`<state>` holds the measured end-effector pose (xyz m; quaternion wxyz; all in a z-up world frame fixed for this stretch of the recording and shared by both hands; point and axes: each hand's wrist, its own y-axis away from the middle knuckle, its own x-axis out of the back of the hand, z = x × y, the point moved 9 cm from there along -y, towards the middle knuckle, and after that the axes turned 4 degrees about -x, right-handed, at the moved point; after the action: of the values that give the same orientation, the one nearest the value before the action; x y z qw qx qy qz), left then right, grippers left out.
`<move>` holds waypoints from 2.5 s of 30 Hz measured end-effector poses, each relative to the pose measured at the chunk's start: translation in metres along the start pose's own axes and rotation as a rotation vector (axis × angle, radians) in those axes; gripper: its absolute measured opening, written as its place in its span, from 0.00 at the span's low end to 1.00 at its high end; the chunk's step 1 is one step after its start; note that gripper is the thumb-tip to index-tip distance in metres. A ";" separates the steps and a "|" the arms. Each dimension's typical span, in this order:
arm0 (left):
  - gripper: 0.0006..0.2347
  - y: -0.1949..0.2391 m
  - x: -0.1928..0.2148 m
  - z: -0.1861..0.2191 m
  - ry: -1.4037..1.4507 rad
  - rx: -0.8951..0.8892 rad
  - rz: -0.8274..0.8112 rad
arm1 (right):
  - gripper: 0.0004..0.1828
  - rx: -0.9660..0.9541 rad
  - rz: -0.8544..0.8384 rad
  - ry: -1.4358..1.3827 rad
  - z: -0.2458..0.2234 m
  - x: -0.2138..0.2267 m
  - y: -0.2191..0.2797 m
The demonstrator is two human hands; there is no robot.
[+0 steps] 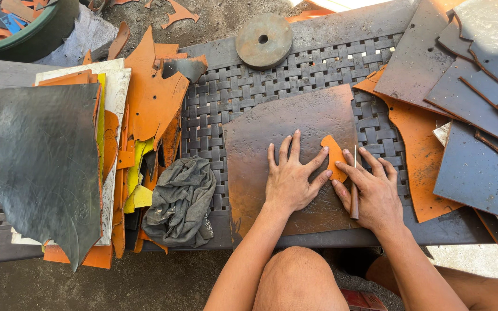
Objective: The person uses a pointed cutting tool to trace and cut a small orange rubber piece on a dark work surface. They repeatedly reposition the piece and continue cutting along its edges. The workspace contains stacks of rubber sheets and offcuts.
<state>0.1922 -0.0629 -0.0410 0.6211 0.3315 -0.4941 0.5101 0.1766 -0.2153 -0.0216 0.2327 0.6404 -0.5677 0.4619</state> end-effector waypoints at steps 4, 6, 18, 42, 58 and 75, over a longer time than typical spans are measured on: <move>0.22 0.000 -0.002 0.000 -0.006 0.003 -0.008 | 0.23 -0.002 -0.015 0.013 0.002 -0.002 0.001; 0.22 -0.001 -0.002 -0.001 -0.003 0.012 -0.015 | 0.23 -0.003 -0.019 0.016 0.002 -0.003 0.000; 0.20 -0.001 -0.003 -0.001 -0.008 0.017 -0.022 | 0.23 -0.006 -0.017 0.012 0.001 -0.001 0.000; 0.22 -0.001 -0.002 -0.003 0.014 0.029 -0.039 | 0.23 -0.009 -0.013 0.017 0.001 -0.001 0.000; 0.23 -0.004 0.002 0.013 -0.007 0.029 -0.043 | 0.23 0.024 0.003 0.022 -0.005 0.002 0.001; 0.18 -0.018 -0.008 0.050 -0.149 -0.075 -0.205 | 0.24 0.075 0.046 -0.001 0.004 0.001 -0.002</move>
<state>0.1957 -0.1162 -0.0324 0.6433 0.3940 -0.5212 0.3991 0.1797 -0.2183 -0.0218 0.1977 0.6358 -0.5645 0.4880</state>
